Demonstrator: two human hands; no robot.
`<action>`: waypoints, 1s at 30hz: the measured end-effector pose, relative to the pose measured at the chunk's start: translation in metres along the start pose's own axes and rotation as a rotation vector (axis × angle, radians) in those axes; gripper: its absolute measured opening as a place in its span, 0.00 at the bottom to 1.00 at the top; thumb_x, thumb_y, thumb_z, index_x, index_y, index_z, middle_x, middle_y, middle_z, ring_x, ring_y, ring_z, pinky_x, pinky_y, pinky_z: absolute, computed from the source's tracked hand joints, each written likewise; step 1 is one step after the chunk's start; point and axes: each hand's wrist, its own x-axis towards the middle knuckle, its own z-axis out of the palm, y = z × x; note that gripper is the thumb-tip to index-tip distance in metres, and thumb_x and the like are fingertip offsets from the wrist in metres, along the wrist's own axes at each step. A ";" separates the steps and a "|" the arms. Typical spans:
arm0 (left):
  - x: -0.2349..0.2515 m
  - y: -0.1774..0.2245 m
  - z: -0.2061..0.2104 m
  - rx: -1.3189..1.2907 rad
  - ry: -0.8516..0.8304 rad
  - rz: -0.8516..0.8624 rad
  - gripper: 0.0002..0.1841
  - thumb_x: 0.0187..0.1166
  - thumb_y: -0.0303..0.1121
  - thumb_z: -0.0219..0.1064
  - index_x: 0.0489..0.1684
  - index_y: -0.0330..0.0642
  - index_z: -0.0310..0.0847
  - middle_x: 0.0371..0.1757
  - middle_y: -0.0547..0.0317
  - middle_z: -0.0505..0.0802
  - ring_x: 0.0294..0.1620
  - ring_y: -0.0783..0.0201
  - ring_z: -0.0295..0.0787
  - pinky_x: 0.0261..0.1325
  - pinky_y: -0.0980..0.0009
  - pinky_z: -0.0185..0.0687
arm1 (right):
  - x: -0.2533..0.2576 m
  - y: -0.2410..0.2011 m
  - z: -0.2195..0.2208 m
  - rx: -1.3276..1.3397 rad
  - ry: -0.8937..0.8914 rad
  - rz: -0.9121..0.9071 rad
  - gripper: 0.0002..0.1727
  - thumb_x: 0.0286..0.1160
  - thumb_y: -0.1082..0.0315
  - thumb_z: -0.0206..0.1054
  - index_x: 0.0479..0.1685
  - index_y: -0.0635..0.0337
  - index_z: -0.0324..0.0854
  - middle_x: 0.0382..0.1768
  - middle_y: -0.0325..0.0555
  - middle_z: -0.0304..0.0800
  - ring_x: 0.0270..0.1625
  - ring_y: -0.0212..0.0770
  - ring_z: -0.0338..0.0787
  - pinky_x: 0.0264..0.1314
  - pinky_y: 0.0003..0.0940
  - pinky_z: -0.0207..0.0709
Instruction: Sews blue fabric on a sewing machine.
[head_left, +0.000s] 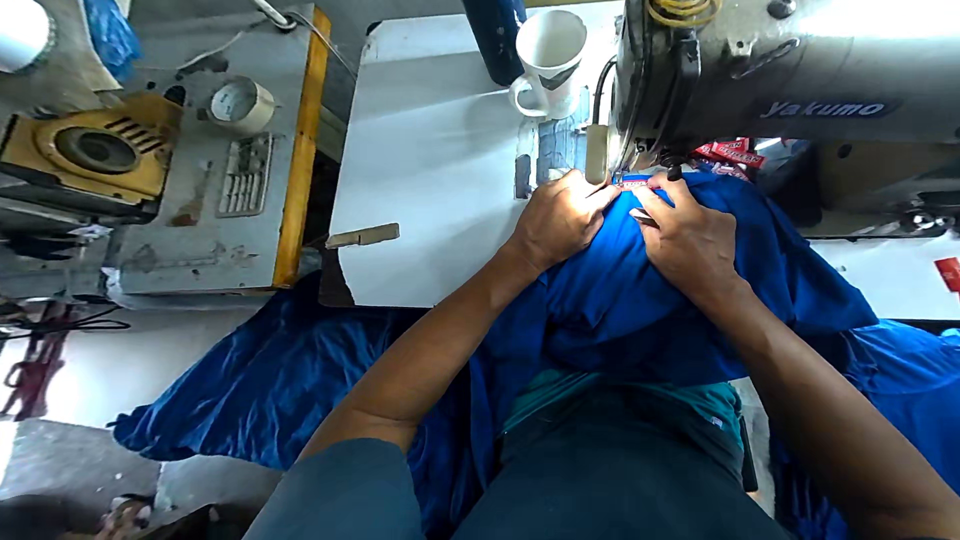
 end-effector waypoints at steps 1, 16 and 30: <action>0.000 -0.001 0.000 -0.006 -0.006 0.001 0.20 0.82 0.33 0.56 0.67 0.54 0.89 0.63 0.57 0.93 0.55 0.55 0.90 0.52 0.60 0.84 | -0.001 0.000 0.000 0.005 0.001 -0.005 0.20 0.87 0.57 0.60 0.72 0.44 0.85 0.70 0.46 0.84 0.34 0.48 0.90 0.23 0.48 0.78; -0.002 -0.013 -0.003 -0.053 0.006 0.090 0.22 0.80 0.33 0.53 0.66 0.52 0.90 0.64 0.60 0.94 0.55 0.56 0.90 0.52 0.62 0.83 | 0.000 0.000 -0.001 0.011 -0.010 -0.002 0.19 0.87 0.58 0.60 0.72 0.45 0.86 0.73 0.47 0.83 0.38 0.50 0.91 0.27 0.50 0.79; -0.002 -0.017 -0.003 -0.145 0.045 0.020 0.20 0.80 0.31 0.55 0.60 0.50 0.93 0.65 0.57 0.93 0.62 0.57 0.90 0.61 0.63 0.84 | 0.000 0.000 -0.002 0.015 -0.018 -0.007 0.20 0.87 0.59 0.60 0.74 0.44 0.85 0.73 0.46 0.83 0.38 0.51 0.91 0.27 0.52 0.79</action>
